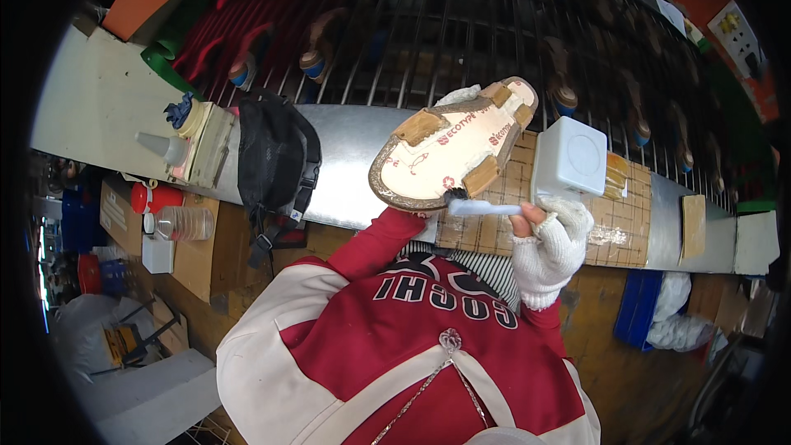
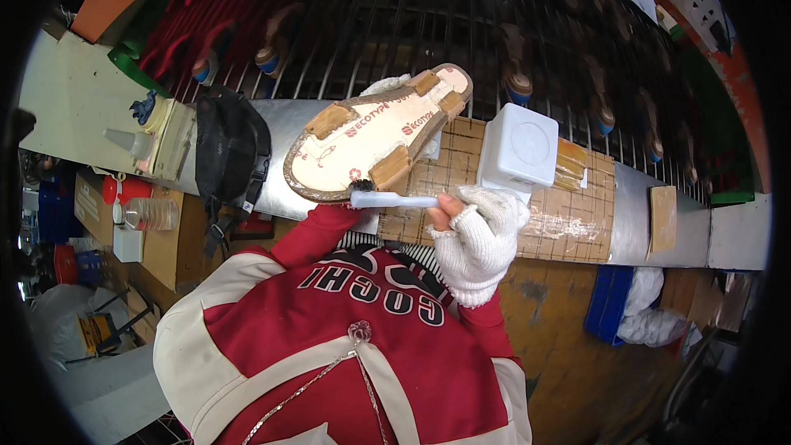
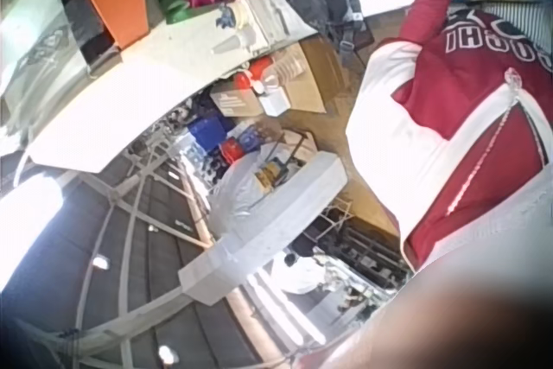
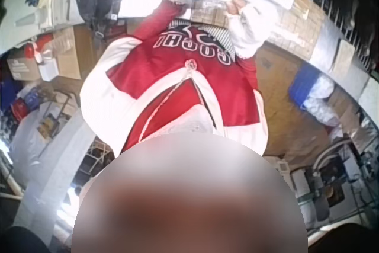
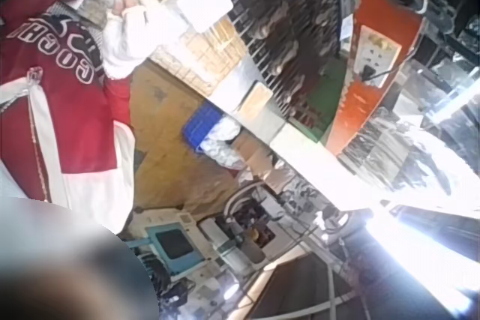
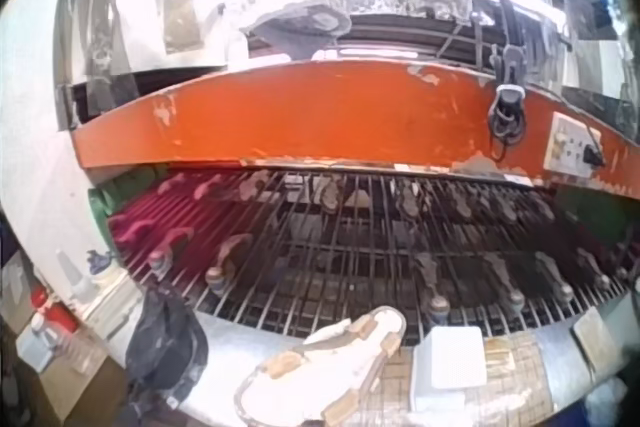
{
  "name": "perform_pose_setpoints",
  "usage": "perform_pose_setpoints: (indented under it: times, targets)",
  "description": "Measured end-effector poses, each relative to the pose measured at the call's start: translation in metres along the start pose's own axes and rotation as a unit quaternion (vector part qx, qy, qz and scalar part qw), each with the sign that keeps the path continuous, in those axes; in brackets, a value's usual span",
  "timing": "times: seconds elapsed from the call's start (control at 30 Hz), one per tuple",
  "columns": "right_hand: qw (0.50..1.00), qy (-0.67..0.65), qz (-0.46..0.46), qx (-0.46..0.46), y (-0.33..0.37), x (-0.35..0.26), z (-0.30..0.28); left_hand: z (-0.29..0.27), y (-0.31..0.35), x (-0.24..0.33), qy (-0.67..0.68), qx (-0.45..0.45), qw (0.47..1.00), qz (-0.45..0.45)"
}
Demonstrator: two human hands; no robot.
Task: The person applies glue to the soles of multiple slide sandals using a brush. They repeatedly dip the brush into a white container and spread the adhesive across the insole surface, then place each treated slide onto a metal rack.
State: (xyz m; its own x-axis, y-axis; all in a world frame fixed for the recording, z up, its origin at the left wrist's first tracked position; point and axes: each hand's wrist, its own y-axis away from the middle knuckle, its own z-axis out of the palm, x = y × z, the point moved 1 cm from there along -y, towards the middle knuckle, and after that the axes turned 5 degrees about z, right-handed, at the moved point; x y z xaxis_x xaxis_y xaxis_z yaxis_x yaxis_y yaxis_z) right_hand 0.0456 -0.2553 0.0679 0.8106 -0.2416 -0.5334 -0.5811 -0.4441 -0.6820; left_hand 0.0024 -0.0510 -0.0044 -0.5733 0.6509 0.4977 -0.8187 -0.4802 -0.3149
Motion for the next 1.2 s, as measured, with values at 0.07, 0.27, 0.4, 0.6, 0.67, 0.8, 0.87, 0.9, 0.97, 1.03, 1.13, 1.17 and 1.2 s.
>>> perform_pose_setpoints:
  times: [0.07, 0.27, 0.4, 0.6, 0.67, 0.8, 0.87, 0.9, 0.97, 1.03, 1.13, 1.17, 1.2]
  targets:
    - [1.000, -0.014, -0.015, -0.008, 0.000, 0.001, -0.001, 0.000, -0.001, -0.001, 0.002, -0.008, 1.000, 0.004]
    - [1.000, 0.010, 0.001, 0.025, -0.002, -0.001, -0.003, 0.000, -0.010, 0.003, -0.130, -0.039, 0.989, 0.066]
    - [0.996, 0.054, -0.064, 0.000, -0.005, -0.014, -0.004, -0.002, -0.013, 0.012, -0.064, 0.018, 0.997, 0.050]
    - [0.998, -0.005, -0.054, -0.011, -0.024, -0.024, 0.007, 0.009, -0.005, 0.021, -0.093, 0.015, 0.994, 0.047]
    - [1.000, 0.012, -0.010, -0.003, -0.033, -0.026, 0.014, 0.012, -0.004, 0.020, -0.120, 0.026, 0.991, 0.055]
    - [0.999, 0.011, -0.040, -0.026, -0.038, -0.030, 0.017, 0.009, -0.013, 0.020, -0.329, -0.014, 0.936, 0.123]
    - [0.998, -0.005, -0.059, -0.036, -0.032, -0.032, 0.013, 0.006, -0.018, 0.017, -0.229, 0.002, 0.964, 0.133]
    - [0.997, -0.008, -0.069, -0.035, -0.028, -0.031, 0.010, 0.005, -0.018, 0.018, -0.207, 0.000, 0.971, 0.120]
    - [0.996, -0.032, -0.055, -0.066, -0.017, -0.026, 0.003, 0.004, -0.017, 0.020, -0.151, -0.029, 0.984, 0.093]
    - [0.994, -0.040, -0.033, -0.093, -0.006, -0.013, -0.007, 0.005, -0.011, 0.021, -0.047, 0.015, 0.998, 0.042]
    - [0.993, 0.012, 0.084, -0.084, 0.013, 0.018, -0.038, 0.005, -0.014, 0.029, 0.132, 0.073, 0.987, -0.054]
    - [0.987, 0.049, 0.138, -0.072, 0.021, 0.031, -0.048, 0.005, -0.017, 0.032, 0.144, 0.101, 0.982, -0.068]
    - [0.978, 0.110, 0.164, -0.072, 0.028, 0.044, -0.061, 0.005, -0.019, 0.035, 0.116, 0.120, 0.984, -0.067]
